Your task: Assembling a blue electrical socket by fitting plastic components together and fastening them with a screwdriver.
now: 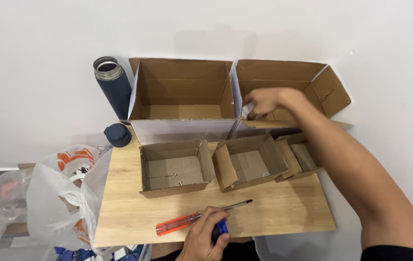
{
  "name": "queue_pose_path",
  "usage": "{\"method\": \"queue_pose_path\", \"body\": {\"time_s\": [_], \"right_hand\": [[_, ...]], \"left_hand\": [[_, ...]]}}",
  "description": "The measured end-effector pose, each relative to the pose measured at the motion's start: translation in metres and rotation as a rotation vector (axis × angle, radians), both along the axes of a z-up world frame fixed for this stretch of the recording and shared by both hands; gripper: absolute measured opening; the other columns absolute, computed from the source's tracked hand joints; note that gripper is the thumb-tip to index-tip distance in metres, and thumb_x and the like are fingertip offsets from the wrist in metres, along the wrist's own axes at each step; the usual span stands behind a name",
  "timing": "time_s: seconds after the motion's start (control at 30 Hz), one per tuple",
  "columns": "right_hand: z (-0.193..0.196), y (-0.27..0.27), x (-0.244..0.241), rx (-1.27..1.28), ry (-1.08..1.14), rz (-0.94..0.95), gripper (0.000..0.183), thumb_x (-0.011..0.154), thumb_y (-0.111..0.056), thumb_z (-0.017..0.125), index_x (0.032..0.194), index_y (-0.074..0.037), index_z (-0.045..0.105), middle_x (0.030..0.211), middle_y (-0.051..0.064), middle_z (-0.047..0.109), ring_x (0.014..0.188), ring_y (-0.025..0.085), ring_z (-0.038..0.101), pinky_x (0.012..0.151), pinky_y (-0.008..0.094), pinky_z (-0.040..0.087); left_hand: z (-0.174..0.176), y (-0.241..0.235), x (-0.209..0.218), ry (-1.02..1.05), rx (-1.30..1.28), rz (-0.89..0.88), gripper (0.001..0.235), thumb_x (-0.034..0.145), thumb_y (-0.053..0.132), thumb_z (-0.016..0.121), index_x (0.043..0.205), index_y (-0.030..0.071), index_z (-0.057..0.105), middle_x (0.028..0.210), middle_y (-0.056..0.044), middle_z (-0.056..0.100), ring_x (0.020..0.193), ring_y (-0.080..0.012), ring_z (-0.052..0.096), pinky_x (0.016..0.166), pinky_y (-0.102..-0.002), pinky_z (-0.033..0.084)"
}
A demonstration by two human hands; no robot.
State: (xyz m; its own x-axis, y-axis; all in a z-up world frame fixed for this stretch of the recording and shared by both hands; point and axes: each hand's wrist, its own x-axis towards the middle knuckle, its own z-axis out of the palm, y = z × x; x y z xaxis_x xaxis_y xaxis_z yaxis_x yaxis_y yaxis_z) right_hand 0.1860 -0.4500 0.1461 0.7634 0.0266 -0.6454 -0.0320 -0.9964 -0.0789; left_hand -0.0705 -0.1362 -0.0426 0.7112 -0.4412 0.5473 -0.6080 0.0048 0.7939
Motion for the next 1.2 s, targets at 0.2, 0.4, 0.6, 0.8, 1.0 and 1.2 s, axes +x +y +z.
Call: {"method": "queue_pose_path", "body": {"time_s": [0.2,0.4,0.6,0.8,1.0,1.2], "right_hand": [[0.061,-0.015,-0.106,0.321,-0.729,0.012,0.040,0.095,-0.020,0.077,0.134,-0.011,0.071,0.152,0.007,0.062,0.131,0.029,0.064,0.109,0.045,0.053],[0.038,-0.002,-0.247,0.616,-1.081,0.156,0.034,0.084,-0.010,0.086,0.117,-0.016,0.078,0.151,0.012,0.068,0.144,0.034,0.065,0.121,0.049,0.059],[-0.051,0.019,-0.332,0.837,-1.014,-0.071,0.036,0.080,-0.009,0.091,0.112,-0.025,0.087,0.159,0.013,0.065,0.139,0.032,0.072,0.116,0.046,0.057],[-0.119,0.043,-0.361,0.964,-1.027,-0.273,0.014,0.085,-0.009,0.089,0.098,-0.015,0.089,0.153,0.017,0.066,0.139,0.029,0.069,0.115,0.039,0.055],[-0.141,0.050,-0.368,0.880,-1.055,-0.312,0.016,0.084,-0.011,0.090,0.100,-0.016,0.088,0.154,0.014,0.065,0.142,0.028,0.066,0.105,0.035,0.060],[-0.143,0.050,-0.361,0.846,-1.049,-0.303,0.011,0.092,-0.013,0.083,0.102,-0.015,0.087,0.153,0.013,0.065,0.140,0.028,0.067,0.108,0.036,0.058]], "left_hand": [[0.034,0.006,-0.001,0.103,0.014,-0.048,0.060,0.112,0.050,0.043,0.140,-0.001,0.056,0.125,-0.019,0.058,0.110,-0.0308,0.067,0.095,-0.039,0.055],[0.036,0.005,-0.006,0.268,-0.100,-0.095,0.072,0.113,0.050,0.050,0.165,0.002,0.036,0.131,-0.019,0.057,0.120,-0.0285,0.065,0.101,-0.041,0.062],[0.002,-0.001,-0.020,0.724,-0.638,-0.186,0.075,0.091,0.007,0.090,0.152,-0.003,0.048,0.132,-0.023,0.069,0.116,-0.0433,0.081,0.101,-0.043,0.061],[0.009,-0.003,-0.011,0.679,-0.363,0.000,0.051,0.081,0.013,0.094,0.126,0.004,0.073,0.131,-0.015,0.072,0.119,-0.0281,0.074,0.102,-0.035,0.059],[0.051,-0.025,-0.014,1.136,-0.665,-0.299,0.055,0.099,0.025,0.074,0.142,-0.003,0.057,0.149,-0.028,0.060,0.135,-0.0488,0.067,0.097,-0.045,0.061],[0.051,-0.036,-0.009,1.050,-0.631,-0.407,0.060,0.107,0.025,0.063,0.151,-0.013,0.053,0.139,-0.038,0.066,0.136,-0.0459,0.064,0.113,-0.050,0.054]]}}
